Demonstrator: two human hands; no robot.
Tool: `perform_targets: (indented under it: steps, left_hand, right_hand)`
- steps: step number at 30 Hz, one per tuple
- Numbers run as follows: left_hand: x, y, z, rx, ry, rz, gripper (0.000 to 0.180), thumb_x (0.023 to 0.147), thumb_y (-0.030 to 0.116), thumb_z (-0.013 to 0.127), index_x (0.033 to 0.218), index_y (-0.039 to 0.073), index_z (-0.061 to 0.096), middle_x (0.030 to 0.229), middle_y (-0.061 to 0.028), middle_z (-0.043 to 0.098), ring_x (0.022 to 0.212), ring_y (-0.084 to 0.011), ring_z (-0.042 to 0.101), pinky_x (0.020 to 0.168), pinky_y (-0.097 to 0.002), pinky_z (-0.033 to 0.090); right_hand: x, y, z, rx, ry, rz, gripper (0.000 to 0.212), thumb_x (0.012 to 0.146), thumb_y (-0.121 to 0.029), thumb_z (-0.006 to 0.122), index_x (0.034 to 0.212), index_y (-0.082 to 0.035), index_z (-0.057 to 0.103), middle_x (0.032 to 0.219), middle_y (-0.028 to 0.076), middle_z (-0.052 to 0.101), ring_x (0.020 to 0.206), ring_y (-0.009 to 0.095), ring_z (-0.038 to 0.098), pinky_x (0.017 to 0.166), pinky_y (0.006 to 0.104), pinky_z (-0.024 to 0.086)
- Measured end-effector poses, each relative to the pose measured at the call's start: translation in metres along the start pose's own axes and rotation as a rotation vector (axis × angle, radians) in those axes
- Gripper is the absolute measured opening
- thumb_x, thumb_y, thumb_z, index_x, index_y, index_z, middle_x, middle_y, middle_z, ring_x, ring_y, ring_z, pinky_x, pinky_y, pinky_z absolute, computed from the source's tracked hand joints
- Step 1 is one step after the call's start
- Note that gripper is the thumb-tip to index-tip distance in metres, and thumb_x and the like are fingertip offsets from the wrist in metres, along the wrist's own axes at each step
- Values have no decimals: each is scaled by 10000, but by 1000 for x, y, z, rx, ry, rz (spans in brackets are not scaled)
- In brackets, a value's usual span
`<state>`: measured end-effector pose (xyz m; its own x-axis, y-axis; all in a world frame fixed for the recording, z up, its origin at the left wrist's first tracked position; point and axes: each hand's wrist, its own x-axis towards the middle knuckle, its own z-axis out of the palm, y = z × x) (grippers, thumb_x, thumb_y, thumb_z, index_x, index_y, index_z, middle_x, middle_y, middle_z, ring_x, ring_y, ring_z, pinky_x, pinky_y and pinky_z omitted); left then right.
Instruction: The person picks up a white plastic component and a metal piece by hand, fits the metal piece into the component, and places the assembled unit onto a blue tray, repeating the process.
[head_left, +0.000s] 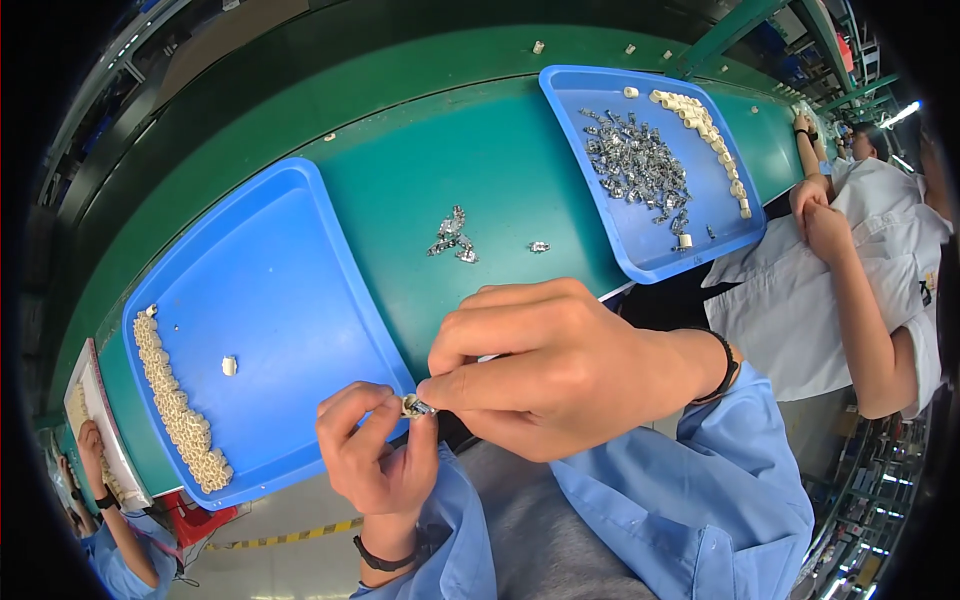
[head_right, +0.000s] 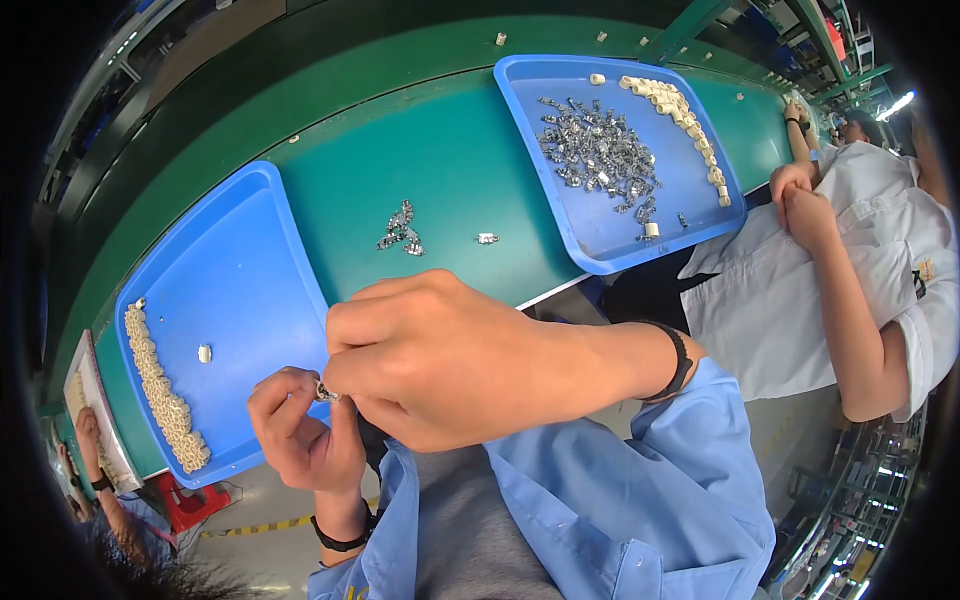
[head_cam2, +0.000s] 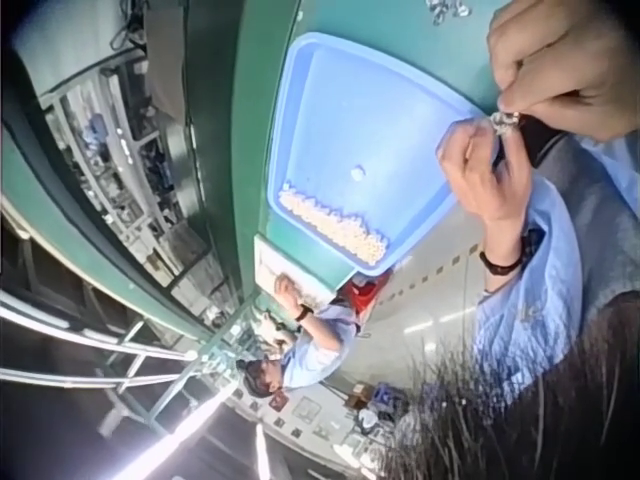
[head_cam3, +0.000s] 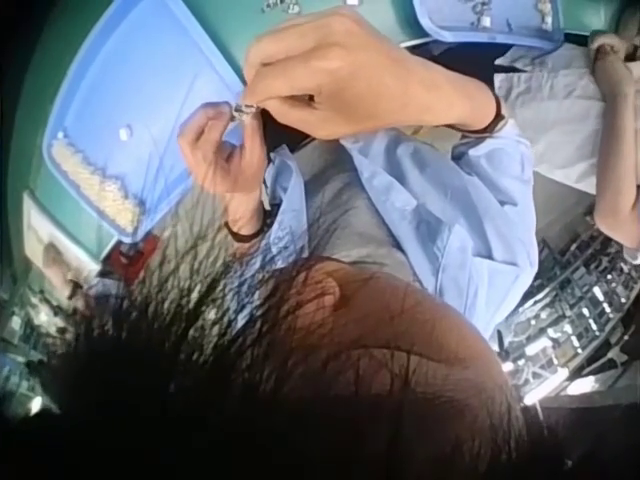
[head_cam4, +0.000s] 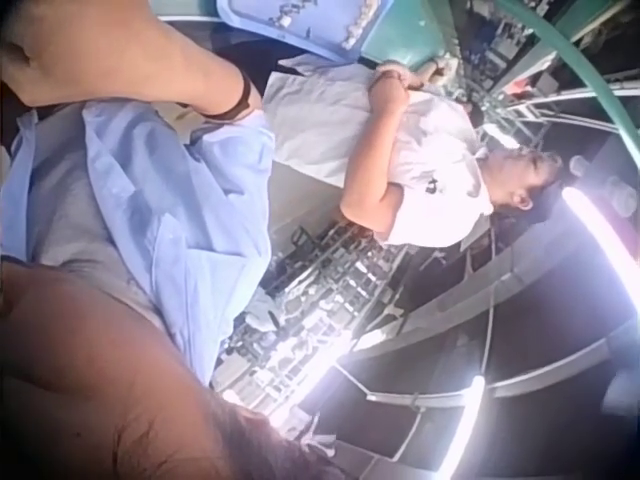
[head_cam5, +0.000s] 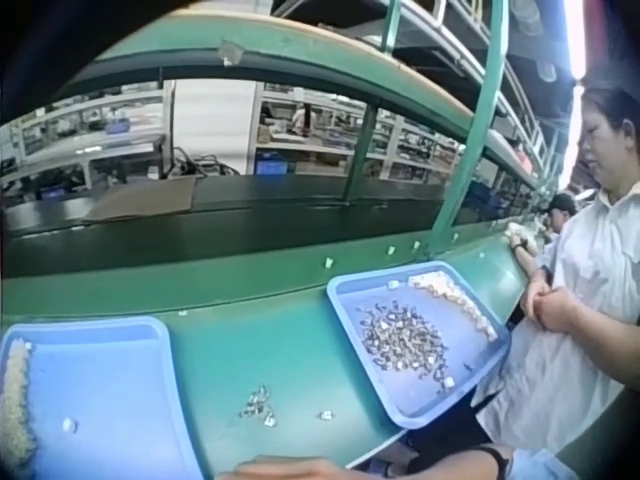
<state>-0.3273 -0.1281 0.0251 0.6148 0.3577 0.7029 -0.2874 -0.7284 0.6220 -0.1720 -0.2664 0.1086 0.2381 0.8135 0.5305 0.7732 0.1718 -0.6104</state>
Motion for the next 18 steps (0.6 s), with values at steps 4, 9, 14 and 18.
perform_targets:
  steps: [4, 9, 14, 18]
  left_hand:
    - [0, -1, -1, -4, -4, 13, 444, 749, -123, 753, 1157, -19, 612, 1051, -168, 607, 867, -274, 611, 713, -370, 517]
    - [1, 0, 0, 5, -12, 20, 454, 744, -127, 759, 1160, -15, 612, 1052, -168, 607, 860, -276, 610, 711, -370, 516]
    - [3, 2, 2, 27, -22, 31, 446, 746, -125, 761, 1152, -14, 613, 1044, -163, 608, 852, -278, 607, 706, -369, 510]
    - [5, 4, 3, 65, -51, 37, 438, 746, -118, 774, 1141, -14, 616, 1038, -164, 617, 854, -281, 611, 703, -365, 502]
  right_hand:
    - [2, -1, 2, -26, -7, -13, 184, 707, 76, 752, 866, -15, 752, 844, 49, 664, 651, 202, 642, 549, 315, 509]
    - [3, -1, 1, -40, -9, -15, 174, 700, 74, 747, 850, -14, 738, 838, 50, 655, 644, 202, 635, 552, 320, 507]
    - [1, -1, -1, -40, -22, 10, 151, 703, 64, 737, 834, -10, 728, 825, 52, 635, 627, 203, 615, 548, 321, 497]
    - [1, -4, -4, -108, -93, 37, 134, 715, 47, 733, 837, -4, 714, 803, 54, 609, 623, 209, 596, 547, 324, 488]
